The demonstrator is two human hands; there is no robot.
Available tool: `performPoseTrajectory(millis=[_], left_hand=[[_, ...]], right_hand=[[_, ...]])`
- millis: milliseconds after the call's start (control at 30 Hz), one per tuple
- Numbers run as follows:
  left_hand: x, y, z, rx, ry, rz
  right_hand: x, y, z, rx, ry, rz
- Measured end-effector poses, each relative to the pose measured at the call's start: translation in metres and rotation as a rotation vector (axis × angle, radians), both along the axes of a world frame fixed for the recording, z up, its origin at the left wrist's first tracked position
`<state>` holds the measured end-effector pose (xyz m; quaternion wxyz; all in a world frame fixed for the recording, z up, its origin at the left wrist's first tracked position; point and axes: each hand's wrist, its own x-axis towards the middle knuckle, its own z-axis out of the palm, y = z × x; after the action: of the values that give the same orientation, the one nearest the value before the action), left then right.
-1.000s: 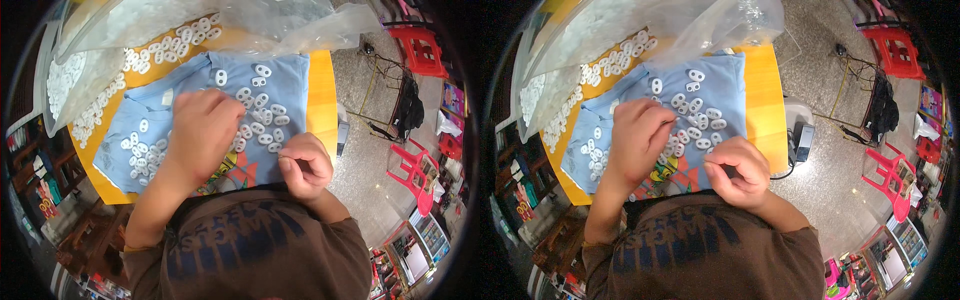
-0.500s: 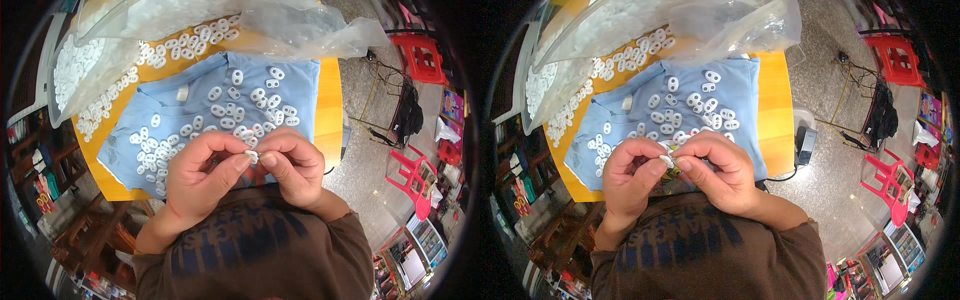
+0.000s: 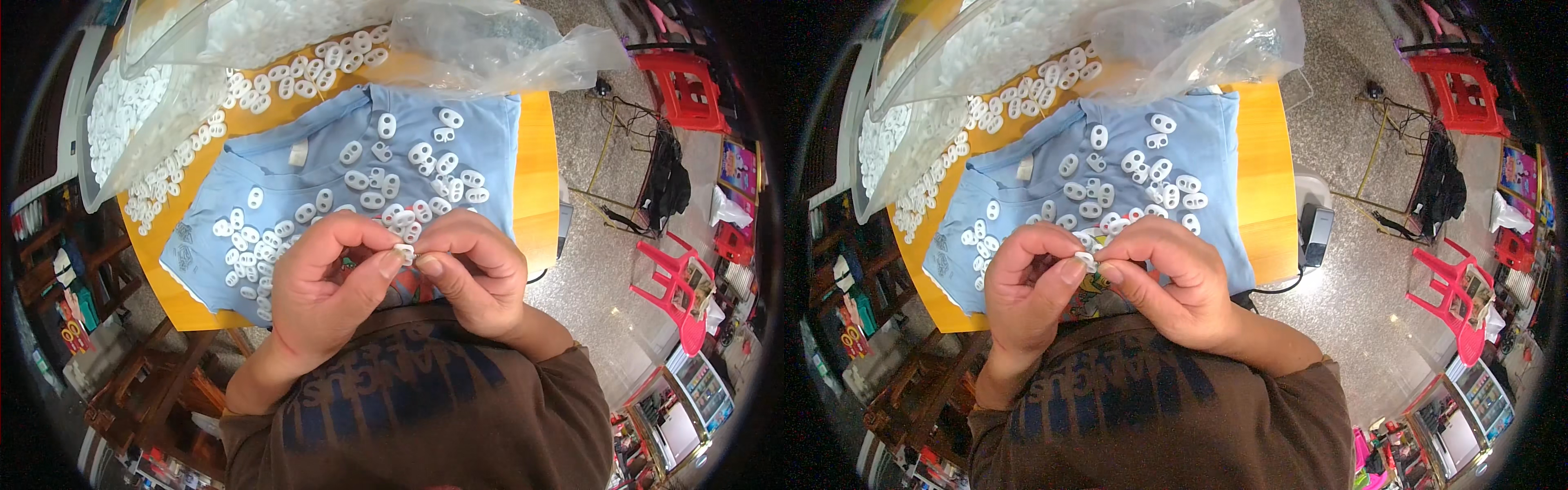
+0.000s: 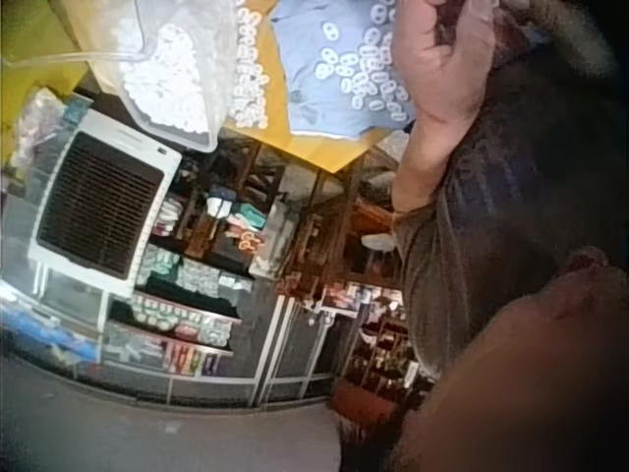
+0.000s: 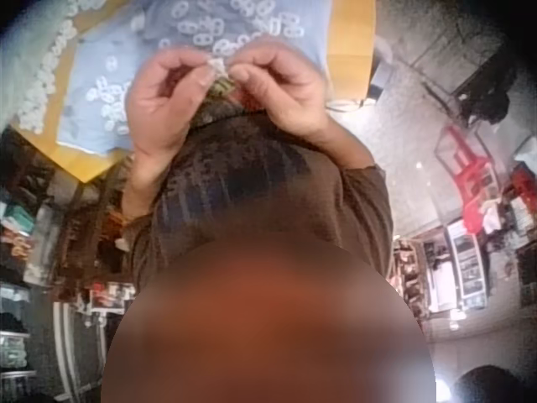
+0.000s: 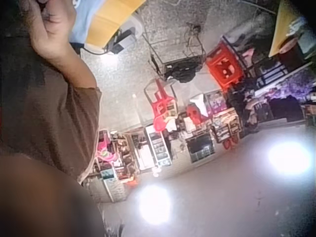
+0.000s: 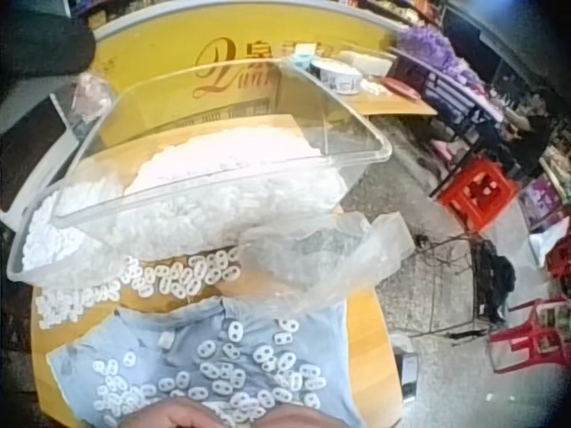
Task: Assembling small plastic cord toggles by manually inserting metal components into them.
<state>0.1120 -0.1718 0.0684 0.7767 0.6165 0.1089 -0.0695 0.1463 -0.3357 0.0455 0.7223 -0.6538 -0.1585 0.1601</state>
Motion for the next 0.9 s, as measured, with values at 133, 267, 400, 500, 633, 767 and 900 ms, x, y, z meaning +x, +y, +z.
performPoseTrajectory(millis=[133, 267, 400, 500, 633, 767, 900], left_hand=[[0.001, 0.004, 0.000, 0.171, -0.051, -0.036], [0.003, 0.003, 0.000, 0.401, -0.212, -0.080], [-0.001, 0.002, -0.003, 0.444, -0.274, -0.063], [0.001, 0.005, -0.001, 0.568, -0.374, -0.103], [-0.003, 0.008, 0.001, 0.388, -0.186, -0.073], [-0.003, 0.013, 0.001, 0.413, -0.237, -0.086], [-0.008, 0.014, 0.004, 0.297, -0.115, -0.044]], right_hand=[[0.004, -0.001, 0.003, -0.093, -0.153, 0.017], [0.005, -0.002, 0.007, -0.190, -0.288, -0.002], [0.006, -0.003, 0.008, -0.208, -0.363, 0.028], [0.008, -0.002, 0.009, -0.208, -0.351, 0.062], [0.009, 0.000, 0.010, -0.137, -0.279, 0.116], [0.010, 0.005, 0.012, -0.137, -0.285, 0.088], [0.012, 0.007, 0.012, -0.146, -0.303, 0.108]])
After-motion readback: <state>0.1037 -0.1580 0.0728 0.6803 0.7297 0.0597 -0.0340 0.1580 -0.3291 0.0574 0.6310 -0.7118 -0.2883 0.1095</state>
